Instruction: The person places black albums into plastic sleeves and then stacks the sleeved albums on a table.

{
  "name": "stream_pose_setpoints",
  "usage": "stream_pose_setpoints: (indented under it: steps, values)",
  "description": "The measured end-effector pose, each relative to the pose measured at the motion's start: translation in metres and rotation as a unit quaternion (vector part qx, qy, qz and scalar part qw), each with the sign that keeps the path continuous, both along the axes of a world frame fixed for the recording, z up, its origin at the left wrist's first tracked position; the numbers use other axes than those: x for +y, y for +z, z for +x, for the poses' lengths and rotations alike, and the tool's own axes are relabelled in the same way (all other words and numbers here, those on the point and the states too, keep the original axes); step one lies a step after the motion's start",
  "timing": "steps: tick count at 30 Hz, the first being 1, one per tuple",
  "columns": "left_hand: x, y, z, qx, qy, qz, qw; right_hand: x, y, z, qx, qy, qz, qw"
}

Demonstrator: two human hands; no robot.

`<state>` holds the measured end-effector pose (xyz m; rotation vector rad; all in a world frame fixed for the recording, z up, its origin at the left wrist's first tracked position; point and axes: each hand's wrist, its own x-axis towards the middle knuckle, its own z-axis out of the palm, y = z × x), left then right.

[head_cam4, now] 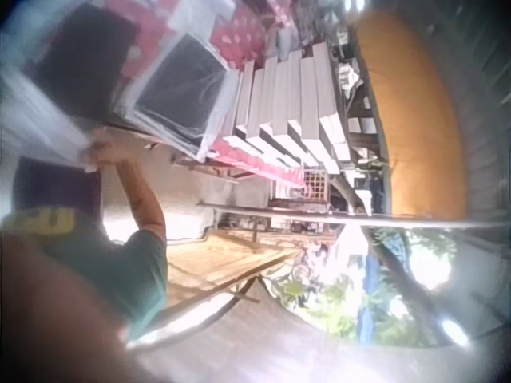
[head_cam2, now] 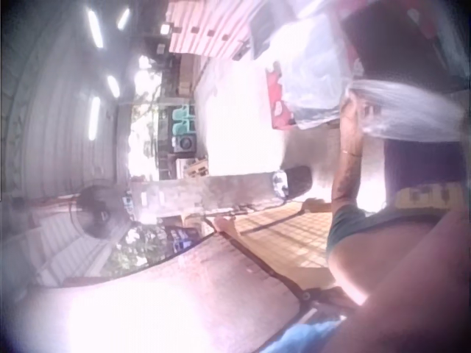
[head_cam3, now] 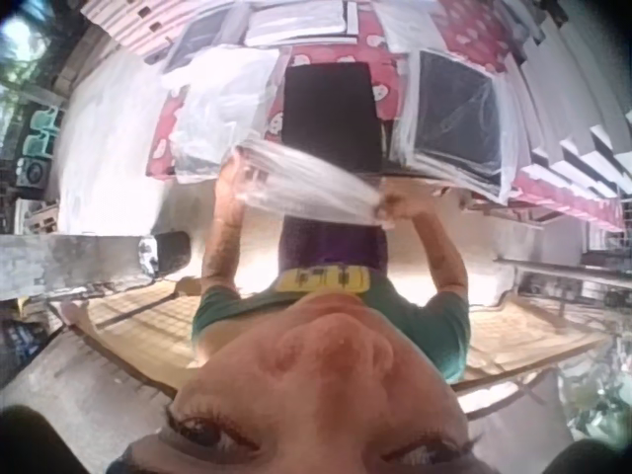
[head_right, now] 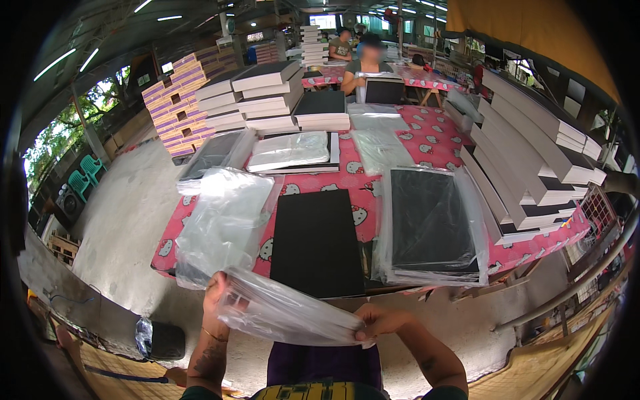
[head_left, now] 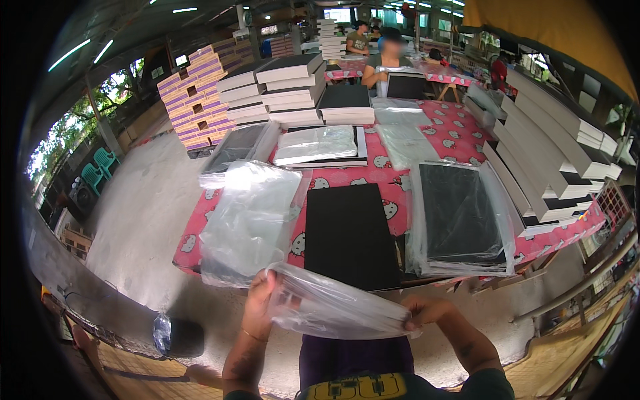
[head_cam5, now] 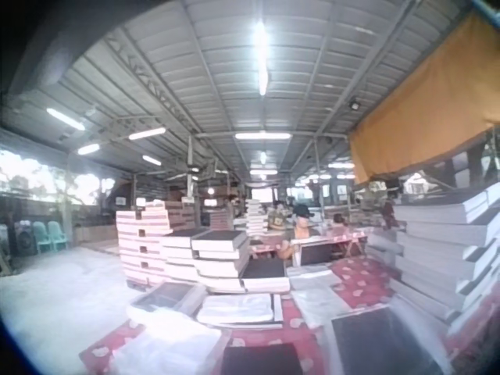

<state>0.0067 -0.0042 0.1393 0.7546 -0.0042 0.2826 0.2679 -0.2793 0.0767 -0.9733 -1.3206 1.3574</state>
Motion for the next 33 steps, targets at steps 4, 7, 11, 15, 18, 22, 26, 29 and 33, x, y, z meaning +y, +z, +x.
stream_pose_setpoints:
  steps: [4,7,11,15,18,22,26,29,33]
  values:
    - [0.003,-0.025,-0.007,0.266,-0.01,0.246,0.932,-0.008,-0.018,-0.004,0.359,-0.087,0.124,0.921]
    - [0.009,-0.061,-0.028,0.109,-0.072,0.153,0.98,-0.014,-0.027,0.002,0.379,-0.072,0.096,0.918]
    - [0.014,-0.064,-0.013,0.166,0.202,0.3,0.917,-0.021,-0.08,0.004,-0.011,-0.286,-0.164,0.944]
    - [-0.037,-0.11,0.011,0.289,0.384,0.33,0.813,0.025,-0.091,-0.05,-0.207,-0.574,-0.089,0.787]
    - [-0.028,-0.14,0.0,0.318,0.304,0.373,0.817,0.034,-0.093,-0.057,-0.245,-0.583,-0.143,0.762]
    - [-0.039,-0.132,-0.002,0.309,0.348,0.533,0.707,0.03,-0.102,-0.055,-0.203,-0.596,-0.105,0.77]
    - [-0.041,-0.114,-0.007,0.255,0.416,0.674,0.555,0.027,-0.079,-0.068,0.001,-0.658,-0.019,0.753]
    - [-0.041,-0.087,-0.007,0.213,0.406,0.493,0.739,0.02,-0.045,-0.066,0.084,-0.646,-0.014,0.759]
    - [-0.014,-0.079,-0.024,0.087,0.331,0.274,0.899,-0.016,-0.003,-0.042,0.088,-0.511,0.011,0.855]
